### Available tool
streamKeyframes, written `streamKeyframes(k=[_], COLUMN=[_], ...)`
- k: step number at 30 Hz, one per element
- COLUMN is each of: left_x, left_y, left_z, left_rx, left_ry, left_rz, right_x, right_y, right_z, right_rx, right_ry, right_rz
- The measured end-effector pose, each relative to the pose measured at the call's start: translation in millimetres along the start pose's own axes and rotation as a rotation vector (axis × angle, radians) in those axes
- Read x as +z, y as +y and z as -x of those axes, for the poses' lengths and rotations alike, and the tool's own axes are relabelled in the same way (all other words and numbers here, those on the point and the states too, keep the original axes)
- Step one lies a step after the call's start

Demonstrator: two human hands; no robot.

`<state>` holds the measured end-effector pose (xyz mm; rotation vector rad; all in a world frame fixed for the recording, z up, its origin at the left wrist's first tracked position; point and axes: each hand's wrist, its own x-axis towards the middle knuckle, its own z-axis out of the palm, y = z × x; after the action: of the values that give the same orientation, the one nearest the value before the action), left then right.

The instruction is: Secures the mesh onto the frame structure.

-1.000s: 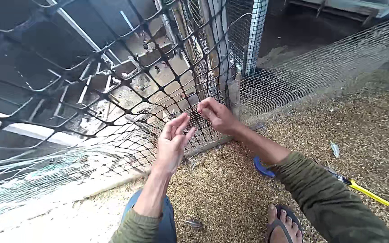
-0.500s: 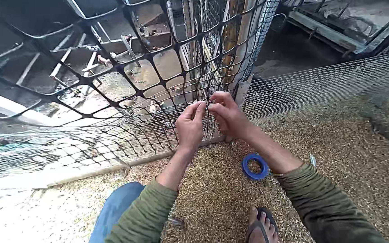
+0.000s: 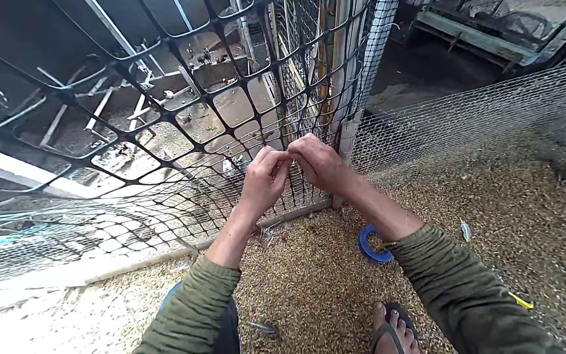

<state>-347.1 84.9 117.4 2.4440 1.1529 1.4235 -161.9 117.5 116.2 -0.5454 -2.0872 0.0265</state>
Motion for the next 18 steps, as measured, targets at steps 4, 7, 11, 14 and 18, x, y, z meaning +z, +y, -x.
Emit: streamKeyframes(k=[4,7,11,14,18], left_x=[5.6,14.8,23.1,21.3,14.8], left_y=[-1.5,-6.4,-10.4,-13.8,-18.2], left_z=[2.1,7.0,9.6,6.2,0.9], left_rx=[0.037,0.098,0.178,0.274,0.344], left_ry=[0.08,0.173,0.281,0.269,0.232], left_rz=[-0.04,-0.115,-0.155,-0.175,-0.199], right_x=[6.1,6.3,-4.6,-12.8,-19.7], right_y=[-5.5,-17.4,-25.9,-26.8,-30.1], right_z=[-0.2,0.5,-4.8,-8.9,-14.0], right_rx=[0.056,0.248,0.551,0.635,0.704], right_ry=[0.064,0.089,0.022,-0.031,-0.073], right_rz=[-0.015,-0.114,-0.292,-0.367,-0.405])
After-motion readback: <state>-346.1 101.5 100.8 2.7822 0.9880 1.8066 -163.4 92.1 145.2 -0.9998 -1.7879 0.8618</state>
